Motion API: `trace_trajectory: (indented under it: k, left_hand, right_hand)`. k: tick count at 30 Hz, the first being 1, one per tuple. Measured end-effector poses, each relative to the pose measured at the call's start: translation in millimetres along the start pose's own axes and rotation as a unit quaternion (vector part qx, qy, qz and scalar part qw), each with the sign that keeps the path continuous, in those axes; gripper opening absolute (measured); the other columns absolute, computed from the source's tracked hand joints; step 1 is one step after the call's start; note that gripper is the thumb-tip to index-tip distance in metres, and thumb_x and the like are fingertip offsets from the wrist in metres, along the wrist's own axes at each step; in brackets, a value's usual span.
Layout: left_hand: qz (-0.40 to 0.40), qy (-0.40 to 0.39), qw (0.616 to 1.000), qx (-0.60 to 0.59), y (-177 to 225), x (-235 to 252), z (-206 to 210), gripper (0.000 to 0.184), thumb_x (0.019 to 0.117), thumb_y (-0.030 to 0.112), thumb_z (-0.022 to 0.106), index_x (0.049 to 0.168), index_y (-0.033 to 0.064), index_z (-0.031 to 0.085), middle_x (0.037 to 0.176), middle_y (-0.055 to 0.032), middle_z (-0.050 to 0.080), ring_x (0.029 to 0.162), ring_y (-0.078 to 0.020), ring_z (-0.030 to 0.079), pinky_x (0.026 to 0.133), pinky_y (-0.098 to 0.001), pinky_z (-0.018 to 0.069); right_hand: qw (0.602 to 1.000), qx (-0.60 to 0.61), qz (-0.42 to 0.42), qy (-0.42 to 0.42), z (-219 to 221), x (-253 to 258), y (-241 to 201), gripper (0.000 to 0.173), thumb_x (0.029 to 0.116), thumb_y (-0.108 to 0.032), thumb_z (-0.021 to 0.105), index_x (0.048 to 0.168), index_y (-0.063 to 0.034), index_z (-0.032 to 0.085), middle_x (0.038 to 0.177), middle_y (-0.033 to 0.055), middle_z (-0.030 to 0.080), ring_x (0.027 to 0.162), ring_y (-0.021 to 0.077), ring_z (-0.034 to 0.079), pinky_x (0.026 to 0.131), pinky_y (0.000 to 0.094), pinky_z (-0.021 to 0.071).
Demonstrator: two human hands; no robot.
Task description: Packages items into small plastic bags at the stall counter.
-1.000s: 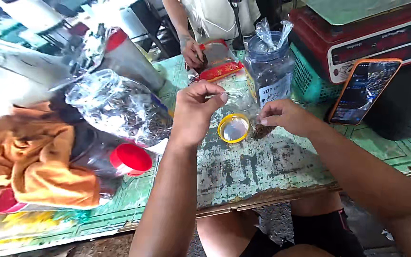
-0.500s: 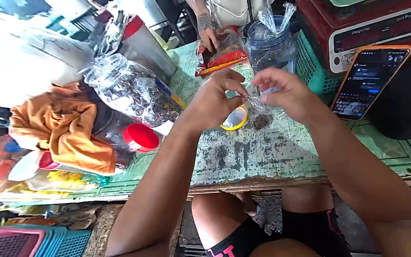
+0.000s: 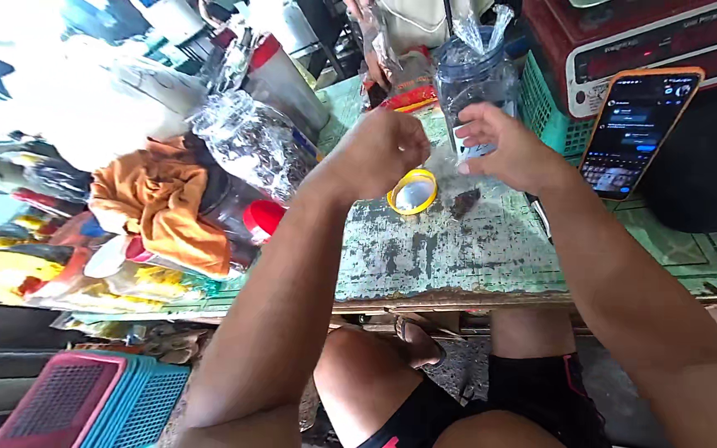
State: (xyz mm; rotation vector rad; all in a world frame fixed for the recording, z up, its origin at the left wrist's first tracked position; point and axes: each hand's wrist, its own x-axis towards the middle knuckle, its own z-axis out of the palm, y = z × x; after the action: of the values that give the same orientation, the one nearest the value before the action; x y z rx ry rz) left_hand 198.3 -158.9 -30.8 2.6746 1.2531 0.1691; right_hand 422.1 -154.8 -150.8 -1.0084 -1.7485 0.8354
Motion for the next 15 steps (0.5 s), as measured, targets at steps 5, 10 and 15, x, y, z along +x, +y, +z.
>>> trace_trajectory:
  k: [5,10,15]
  left_hand:
    - [0.035,0.075,0.996,-0.038,-11,11,-6,0.012,0.0996,0.018,0.065,0.102,0.0088,0.072,0.093,-0.0019,0.072,0.084,-0.0071,0.067,0.083,-0.0326,0.0566]
    - [0.077,0.17,0.968,-0.166,-65,24,5,0.008,0.0969,0.016,0.067,0.099,0.0093,0.071,0.091,0.0034,0.07,0.082,0.0001,0.066,0.08,-0.0217,0.056]
    - [0.087,0.219,0.909,-0.344,-113,35,35,0.007,0.0947,0.011,0.068,0.1,0.0063,0.07,0.087,0.002,0.071,0.076,-0.0069,0.069,0.073,-0.0277,0.0608]
  right_hand:
    - [0.976,-0.049,0.119,-0.174,27,1,21,0.018,0.0959,-0.015,0.072,0.113,-0.0107,0.076,0.101,0.0046,0.076,0.081,0.0136,0.068,0.074,0.0373,0.0566]
    - [0.977,0.087,0.148,-0.13,31,1,16,0.012,0.0944,-0.015,0.071,0.096,-0.003,0.067,0.085,0.0044,0.068,0.073,0.0108,0.064,0.068,0.0317,0.0556]
    - [0.943,0.233,0.195,-0.138,45,3,14,0.018,0.0985,-0.004,0.055,0.116,-0.0038,0.054,0.099,0.0124,0.071,0.081,0.0212,0.073,0.06,0.0336,0.0616]
